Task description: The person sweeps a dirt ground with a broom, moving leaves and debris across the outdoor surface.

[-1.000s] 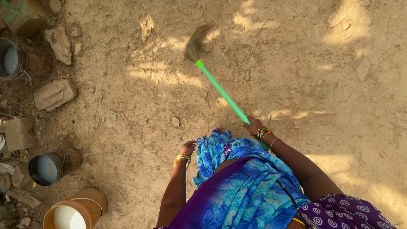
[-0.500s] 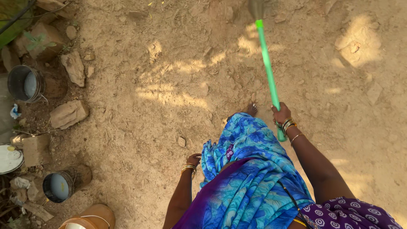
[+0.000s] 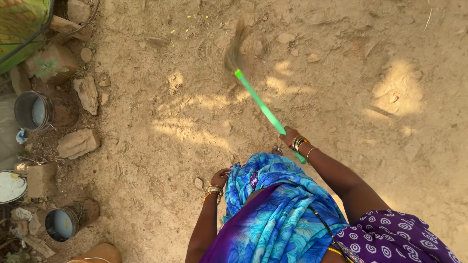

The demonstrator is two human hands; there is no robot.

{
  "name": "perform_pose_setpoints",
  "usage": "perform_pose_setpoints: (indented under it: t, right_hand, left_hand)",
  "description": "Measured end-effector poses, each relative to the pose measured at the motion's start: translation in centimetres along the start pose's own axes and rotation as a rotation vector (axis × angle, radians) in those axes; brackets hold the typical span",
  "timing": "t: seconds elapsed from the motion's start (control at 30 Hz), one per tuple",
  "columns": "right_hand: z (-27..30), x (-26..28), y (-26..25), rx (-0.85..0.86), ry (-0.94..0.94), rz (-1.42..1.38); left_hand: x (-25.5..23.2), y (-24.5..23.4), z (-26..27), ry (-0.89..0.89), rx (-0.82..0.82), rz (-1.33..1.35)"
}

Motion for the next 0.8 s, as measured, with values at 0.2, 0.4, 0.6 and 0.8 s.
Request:
perform_pose_setpoints:
  t: [0.2, 0.4, 0.6, 0.8]
  right_hand:
    - [1.5, -1.5, -3.0, 0.033, -0.06, 0.007]
    - [2.6, -3.9, -9.0, -0.171, 0.093, -0.177]
    - [-2.6, -2.7, -15.0, -0.414, 0.229, -0.425]
    - [-10.2, 0.3, -16.5, -0.398, 0.356, -0.489]
  left_hand:
    - [-2.4, 0.1, -1.7, -0.068, -0.096, -0.135]
    - [-0.3, -0.8, -2.9, -0.203, -0.023, 0.005]
    - [-1.4, -2.0, -6.2, -0.367, -0.004, -0.092]
    - [-10.8, -4.9, -11.4, -0.172, -0.01, -0.096]
Point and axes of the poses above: each hand's wrist, its own z-axis away from the middle knuckle, its own y-axis out of the palm, x = y × z, the point moved 5 cm from there along -z, towards the middle knuckle, and after that the axes turned 14 degrees about -y, right-handed, at the moved point
